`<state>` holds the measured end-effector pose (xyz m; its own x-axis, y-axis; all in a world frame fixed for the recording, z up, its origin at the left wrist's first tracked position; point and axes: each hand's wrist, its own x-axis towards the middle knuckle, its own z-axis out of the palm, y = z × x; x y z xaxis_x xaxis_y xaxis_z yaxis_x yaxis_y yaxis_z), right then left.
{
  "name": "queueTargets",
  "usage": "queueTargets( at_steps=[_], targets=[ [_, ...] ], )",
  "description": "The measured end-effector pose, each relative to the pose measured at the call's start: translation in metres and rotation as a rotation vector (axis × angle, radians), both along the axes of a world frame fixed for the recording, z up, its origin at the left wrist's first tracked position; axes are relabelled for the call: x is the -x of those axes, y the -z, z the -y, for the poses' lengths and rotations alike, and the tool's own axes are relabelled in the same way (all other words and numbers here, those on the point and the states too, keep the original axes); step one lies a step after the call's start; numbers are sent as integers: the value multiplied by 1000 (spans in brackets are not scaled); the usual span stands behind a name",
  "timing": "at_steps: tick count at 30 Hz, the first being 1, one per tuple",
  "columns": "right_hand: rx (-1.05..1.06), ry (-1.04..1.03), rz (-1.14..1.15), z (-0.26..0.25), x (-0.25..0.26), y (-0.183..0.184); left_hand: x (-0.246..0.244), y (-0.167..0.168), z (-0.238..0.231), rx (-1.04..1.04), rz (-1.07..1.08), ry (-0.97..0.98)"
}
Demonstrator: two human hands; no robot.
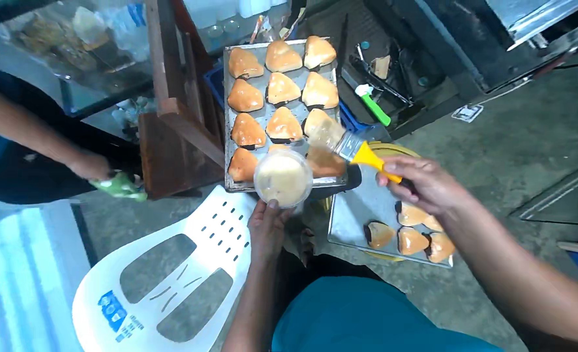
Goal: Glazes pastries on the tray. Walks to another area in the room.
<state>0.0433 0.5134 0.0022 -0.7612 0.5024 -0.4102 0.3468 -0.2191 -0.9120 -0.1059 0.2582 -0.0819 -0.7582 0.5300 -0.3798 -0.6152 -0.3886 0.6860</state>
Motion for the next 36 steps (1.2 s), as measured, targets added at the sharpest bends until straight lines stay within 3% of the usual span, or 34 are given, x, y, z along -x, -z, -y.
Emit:
queueTargets(
  at_steps=[3,6,9,12,15,18,21,24,27,30,33,36],
  targets=[
    [-772,-147,168,-40,25,3,2,0,13,11,9,-30],
    [-1044,-450,284,-61,52,24,3,0,30,44,-6,-74],
    [-1017,-609,269,-55,60,3,2,2,50,48,2,-140],
    [-869,-521,256,-57,84,-9,1,4,65,40,9,-173],
    [-976,-460,359,-80,120,7,4,3,73,12,-2,-198],
    [-1024,-429,386,-74,133,-2,7,2,78,-4,2,-215],
    [-963,-504,365,-64,130,5,12,2,77,-4,6,-206],
    [-1046,-416,427,-77,117,5,16,1,74,-18,11,-203],
    [-958,-398,375,-74,85,-3,19,2,71,-22,11,-188],
    [-944,-369,461,-83,61,9,20,0,63,-7,13,-162],
    [-1022,-241,423,-73,63,10,18,-3,51,20,7,-112],
    [-989,-283,401,-69,58,22,14,0,37,30,-10,-53]
  ],
)
